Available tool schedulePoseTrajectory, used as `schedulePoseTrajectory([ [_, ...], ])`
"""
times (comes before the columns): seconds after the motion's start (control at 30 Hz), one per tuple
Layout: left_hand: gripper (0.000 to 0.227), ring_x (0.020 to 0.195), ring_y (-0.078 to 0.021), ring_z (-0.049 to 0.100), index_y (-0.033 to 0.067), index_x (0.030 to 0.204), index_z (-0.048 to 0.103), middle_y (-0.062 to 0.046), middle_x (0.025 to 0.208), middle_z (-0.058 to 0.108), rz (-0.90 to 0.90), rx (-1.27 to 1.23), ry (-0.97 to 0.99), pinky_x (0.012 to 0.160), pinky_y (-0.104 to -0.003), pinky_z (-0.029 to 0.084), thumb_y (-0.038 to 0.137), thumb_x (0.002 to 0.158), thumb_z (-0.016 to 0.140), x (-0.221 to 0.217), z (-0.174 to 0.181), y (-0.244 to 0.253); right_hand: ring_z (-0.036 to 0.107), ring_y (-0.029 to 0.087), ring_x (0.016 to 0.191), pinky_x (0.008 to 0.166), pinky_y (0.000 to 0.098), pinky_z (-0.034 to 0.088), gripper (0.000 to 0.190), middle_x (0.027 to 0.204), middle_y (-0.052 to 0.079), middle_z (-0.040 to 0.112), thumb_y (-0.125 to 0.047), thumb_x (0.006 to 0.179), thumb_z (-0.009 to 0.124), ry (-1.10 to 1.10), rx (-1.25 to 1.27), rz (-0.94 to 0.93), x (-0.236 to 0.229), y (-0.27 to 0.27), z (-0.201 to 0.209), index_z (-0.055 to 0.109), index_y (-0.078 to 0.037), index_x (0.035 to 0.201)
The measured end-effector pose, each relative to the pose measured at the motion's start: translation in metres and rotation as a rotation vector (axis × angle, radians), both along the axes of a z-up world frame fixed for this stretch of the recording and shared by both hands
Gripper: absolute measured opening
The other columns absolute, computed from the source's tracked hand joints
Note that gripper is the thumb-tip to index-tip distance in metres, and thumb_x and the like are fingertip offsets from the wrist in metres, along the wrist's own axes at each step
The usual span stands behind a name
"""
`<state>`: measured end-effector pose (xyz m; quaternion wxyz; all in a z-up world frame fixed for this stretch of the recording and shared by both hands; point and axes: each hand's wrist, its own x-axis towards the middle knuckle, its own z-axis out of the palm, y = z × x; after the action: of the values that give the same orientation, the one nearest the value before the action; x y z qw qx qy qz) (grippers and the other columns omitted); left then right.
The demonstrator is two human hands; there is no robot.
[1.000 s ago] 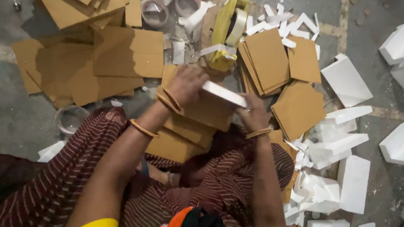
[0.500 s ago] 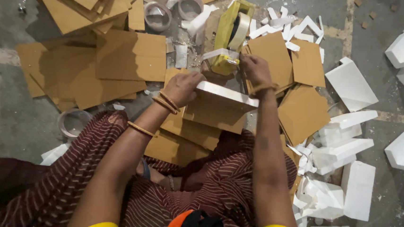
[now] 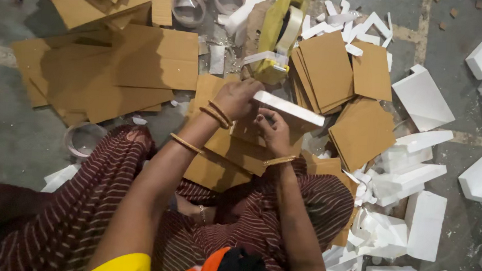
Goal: The person assembles small cardboard boxes by inserting white foam inserts into the box bodies and securing the edges with tape. They repeatedly pick up a box, insert the foam piece, and use a tape dispenser to seal the seams.
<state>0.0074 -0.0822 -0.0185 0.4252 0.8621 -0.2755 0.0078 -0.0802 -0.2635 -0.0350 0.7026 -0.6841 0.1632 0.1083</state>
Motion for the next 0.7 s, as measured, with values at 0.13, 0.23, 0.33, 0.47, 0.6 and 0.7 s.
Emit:
schedulePoseTrajectory([
  [0.13,0.043,0.101,-0.0342,0.070,0.0096,0.117,0.068,-0.015,0.109,0.073,-0.026,-0.096,0.202,0.087,-0.042,0.055,0.013,0.074,0.073,0.012,-0.010,-0.002,0.067,0.012,0.076,0.066,0.0268,0.055,0.022,0.096,0.007,0.075,-0.017,0.098,0.072,-0.054,-0.061,-0.018,0.002,-0.010,-0.045,0.071,0.000,0.112],
  [0.23,0.049,0.103,-0.0296,0.072,0.0060,0.120,0.067,-0.016,0.112,0.074,-0.111,-0.256,0.417,0.091,-0.037,0.056,0.021,0.075,0.076,0.019,-0.019,0.003,0.069,0.009,0.077,0.066,0.0251,0.054,0.020,0.093,0.004,0.076,-0.018,0.096,0.071,-0.067,-0.057,-0.011,0.007,-0.014,-0.061,0.072,-0.002,0.109],
  [0.33,0.052,0.104,-0.0285,0.071,0.0054,0.117,0.068,-0.015,0.112,0.074,-0.121,-0.282,0.570,0.092,-0.037,0.055,0.034,0.077,0.084,0.020,-0.018,0.001,0.065,0.008,0.075,0.065,0.0242,0.051,0.021,0.092,0.001,0.075,-0.019,0.097,0.070,-0.090,-0.018,-0.017,-0.001,-0.015,-0.067,0.072,-0.001,0.108],
  [0.47,0.049,0.101,-0.0345,0.068,0.0046,0.110,0.067,-0.017,0.107,0.068,0.010,-0.107,0.383,0.089,-0.042,0.053,0.037,0.078,0.086,0.008,-0.008,-0.015,0.064,0.009,0.074,0.066,0.0258,0.052,0.024,0.088,0.002,0.073,-0.021,0.098,0.067,-0.111,-0.136,0.018,0.005,-0.015,-0.057,0.073,0.001,0.103],
  [0.6,0.041,0.105,-0.0420,0.063,0.0066,0.112,0.062,-0.017,0.110,0.064,0.067,-0.036,0.121,0.088,-0.049,0.052,0.015,0.074,0.076,-0.001,-0.012,-0.012,0.068,0.016,0.078,0.071,0.0312,0.054,0.026,0.090,0.008,0.074,-0.025,0.099,0.069,-0.081,-0.539,0.195,0.008,-0.015,0.007,0.073,0.000,0.103],
  [0.7,0.052,0.105,-0.0438,0.061,0.0047,0.117,0.054,-0.020,0.114,0.060,0.066,-0.013,0.046,0.085,-0.051,0.051,0.008,0.069,0.073,-0.004,-0.018,-0.011,0.070,0.020,0.081,0.074,0.0331,0.054,0.027,0.096,0.009,0.075,-0.030,0.100,0.067,-0.139,-0.852,0.078,0.006,-0.013,0.060,0.075,-0.005,0.106],
])
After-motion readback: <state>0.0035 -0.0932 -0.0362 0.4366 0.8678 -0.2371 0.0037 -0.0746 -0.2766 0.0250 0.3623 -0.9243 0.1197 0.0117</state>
